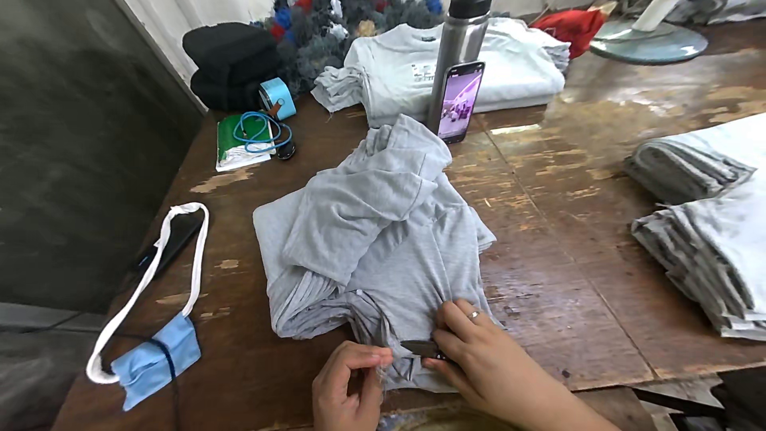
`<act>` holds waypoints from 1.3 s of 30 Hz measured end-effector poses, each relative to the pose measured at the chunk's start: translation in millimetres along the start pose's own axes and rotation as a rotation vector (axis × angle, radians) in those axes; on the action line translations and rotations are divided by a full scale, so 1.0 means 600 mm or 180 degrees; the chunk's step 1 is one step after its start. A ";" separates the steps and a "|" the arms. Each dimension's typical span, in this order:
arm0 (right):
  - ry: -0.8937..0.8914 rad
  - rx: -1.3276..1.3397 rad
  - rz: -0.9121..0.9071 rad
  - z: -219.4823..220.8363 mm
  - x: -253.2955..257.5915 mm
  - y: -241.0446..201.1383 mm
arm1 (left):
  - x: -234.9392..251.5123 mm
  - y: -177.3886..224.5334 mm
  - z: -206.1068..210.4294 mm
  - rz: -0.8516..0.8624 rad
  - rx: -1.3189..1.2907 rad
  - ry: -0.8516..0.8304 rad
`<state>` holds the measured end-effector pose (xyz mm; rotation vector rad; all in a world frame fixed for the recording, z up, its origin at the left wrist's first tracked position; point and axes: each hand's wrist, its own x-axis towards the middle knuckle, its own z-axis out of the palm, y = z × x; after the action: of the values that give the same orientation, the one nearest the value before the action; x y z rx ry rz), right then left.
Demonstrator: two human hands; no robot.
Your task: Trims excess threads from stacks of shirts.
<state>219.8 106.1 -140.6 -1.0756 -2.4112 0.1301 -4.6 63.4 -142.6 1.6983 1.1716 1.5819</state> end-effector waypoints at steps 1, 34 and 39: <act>0.0006 -0.0025 0.0015 0.001 0.001 -0.001 | 0.000 0.000 0.001 -0.0001 -0.0016 0.0000; 0.0036 0.1344 0.0134 -0.049 0.088 -0.019 | 0.111 -0.004 0.010 -0.0076 0.2298 0.0328; -0.0257 0.1442 0.0395 -0.029 0.094 -0.015 | 0.102 -0.012 0.018 -0.0124 0.2422 0.0421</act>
<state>189.8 138.5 -100.4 -1.0146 -2.2252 0.7351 0.2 121.7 -119.5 2.0020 2.0416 1.3136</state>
